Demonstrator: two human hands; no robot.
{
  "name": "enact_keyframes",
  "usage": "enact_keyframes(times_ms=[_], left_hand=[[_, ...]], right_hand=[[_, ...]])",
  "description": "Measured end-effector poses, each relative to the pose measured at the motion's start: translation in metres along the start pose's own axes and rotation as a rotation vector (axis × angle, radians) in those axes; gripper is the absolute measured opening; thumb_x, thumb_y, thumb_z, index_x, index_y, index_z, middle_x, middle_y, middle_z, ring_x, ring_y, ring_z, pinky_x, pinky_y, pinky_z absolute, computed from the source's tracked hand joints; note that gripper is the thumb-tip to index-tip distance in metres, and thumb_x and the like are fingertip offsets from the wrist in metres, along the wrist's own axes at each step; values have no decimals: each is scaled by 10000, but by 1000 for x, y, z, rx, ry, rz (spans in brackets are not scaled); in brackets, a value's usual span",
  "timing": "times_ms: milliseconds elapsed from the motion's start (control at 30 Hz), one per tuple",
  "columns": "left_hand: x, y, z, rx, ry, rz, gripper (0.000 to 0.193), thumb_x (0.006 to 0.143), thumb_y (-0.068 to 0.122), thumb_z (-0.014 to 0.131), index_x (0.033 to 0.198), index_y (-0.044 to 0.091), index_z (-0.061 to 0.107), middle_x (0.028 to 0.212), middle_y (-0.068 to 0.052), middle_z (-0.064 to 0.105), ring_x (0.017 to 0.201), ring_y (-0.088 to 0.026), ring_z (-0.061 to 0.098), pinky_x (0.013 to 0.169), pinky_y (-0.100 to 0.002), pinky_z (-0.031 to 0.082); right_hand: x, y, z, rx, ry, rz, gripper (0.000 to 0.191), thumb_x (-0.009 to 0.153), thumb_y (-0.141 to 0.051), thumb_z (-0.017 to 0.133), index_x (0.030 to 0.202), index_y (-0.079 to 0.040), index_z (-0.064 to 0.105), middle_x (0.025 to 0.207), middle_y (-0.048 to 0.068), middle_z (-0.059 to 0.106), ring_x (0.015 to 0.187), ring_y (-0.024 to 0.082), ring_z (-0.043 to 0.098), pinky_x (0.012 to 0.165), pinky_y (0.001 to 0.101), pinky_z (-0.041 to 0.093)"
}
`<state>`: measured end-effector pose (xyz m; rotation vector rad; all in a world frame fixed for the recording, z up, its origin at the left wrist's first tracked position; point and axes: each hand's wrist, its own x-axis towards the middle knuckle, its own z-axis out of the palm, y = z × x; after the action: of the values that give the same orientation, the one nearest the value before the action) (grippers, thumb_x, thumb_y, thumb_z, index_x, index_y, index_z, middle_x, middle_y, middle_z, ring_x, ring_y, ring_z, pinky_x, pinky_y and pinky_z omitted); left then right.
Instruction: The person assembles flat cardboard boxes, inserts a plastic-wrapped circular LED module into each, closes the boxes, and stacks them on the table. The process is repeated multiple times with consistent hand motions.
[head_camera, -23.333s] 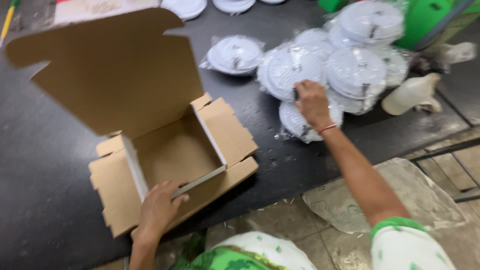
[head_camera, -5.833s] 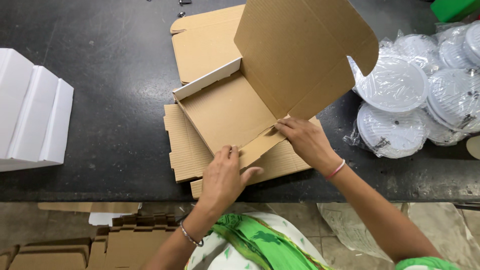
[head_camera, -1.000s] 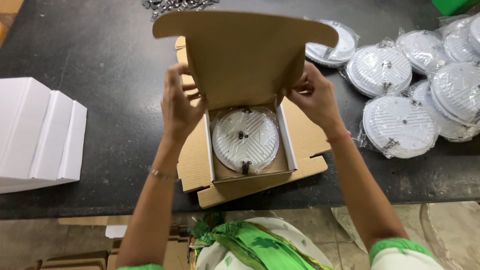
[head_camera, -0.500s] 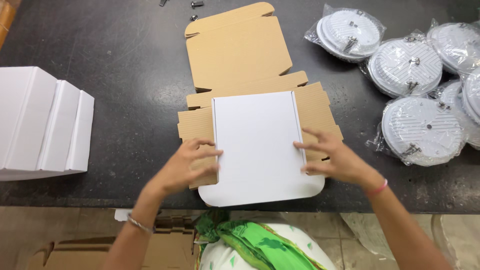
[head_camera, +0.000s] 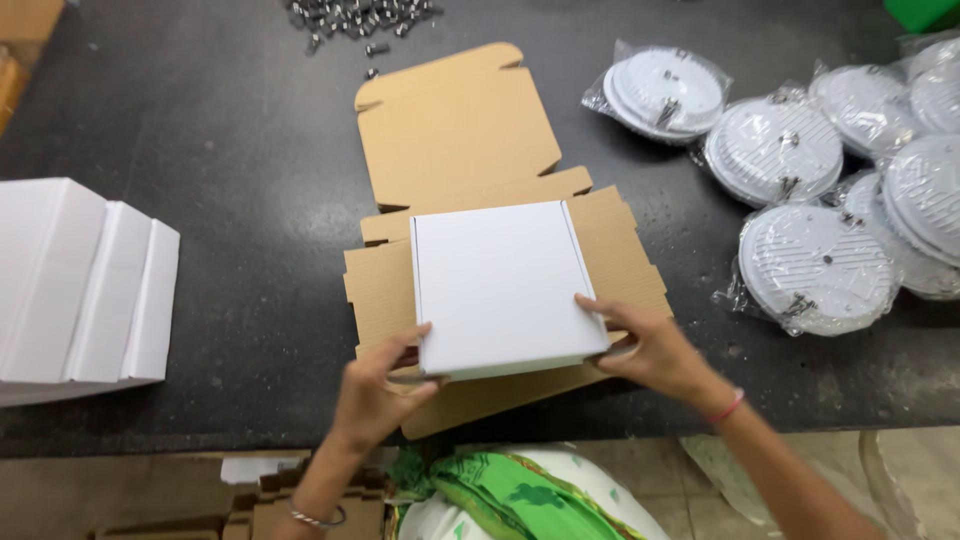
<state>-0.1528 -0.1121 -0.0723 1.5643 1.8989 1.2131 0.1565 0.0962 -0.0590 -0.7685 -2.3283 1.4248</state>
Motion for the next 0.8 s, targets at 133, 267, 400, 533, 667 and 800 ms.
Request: enact_keyframes(times_ms=[133, 267, 400, 533, 667, 800], left_hand=[[60, 21, -44, 147, 189, 59, 645, 792, 347, 864, 1280, 18, 601, 896, -165, 786, 733, -203, 778, 558, -264, 640], [150, 40, -72, -49, 250, -41, 709, 797, 359, 814, 1351, 50, 496, 1076, -162, 708, 802, -232, 767, 612, -315, 663], [190, 42, -79, 427, 499, 329, 403, 831, 340, 879, 1074, 63, 716, 1128, -179, 690, 1095, -322, 644, 903, -436, 572], [187, 36, -86, 490, 411, 356, 308, 846, 434, 865, 933, 143, 814, 1000, -70, 755, 1071, -291, 639, 864, -424, 550], [193, 42, -106, 443, 129, 237, 279, 868, 383, 770, 1047, 170, 793, 975, -42, 756, 673, -168, 670, 531, -296, 563], [209, 61, -117, 425, 112, -34, 241, 1026, 339, 703, 1001, 133, 826, 722, -108, 773, 549, -243, 649, 545, -359, 472]], right_hand=[[55, -35, -59, -44, 56, 35, 632, 837, -194, 840, 1422, -48, 652, 1088, 174, 822, 879, 220, 767, 746, 314, 610], [129, -62, -100, -130, 212, 173, 857, 830, -432, 813, 1538, -130, 438, 1113, 200, 684, 994, 283, 747, 777, 367, 653], [161, -68, -110, -365, 439, -295, 518, 906, -362, 848, 1287, -115, 600, 1262, 96, 705, 1163, 250, 707, 914, 391, 629], [151, -68, -115, -556, 338, -515, 323, 890, -248, 810, 1183, -123, 751, 1321, 79, 693, 1213, 257, 666, 972, 408, 580], [147, -79, -128, -691, 291, -536, 284, 890, -203, 772, 1169, -148, 773, 1196, 61, 714, 1119, 216, 692, 955, 366, 595], [162, -100, -133, -621, 286, -183, 192, 984, -185, 739, 1141, -89, 792, 995, 104, 772, 834, 216, 733, 757, 367, 603]])
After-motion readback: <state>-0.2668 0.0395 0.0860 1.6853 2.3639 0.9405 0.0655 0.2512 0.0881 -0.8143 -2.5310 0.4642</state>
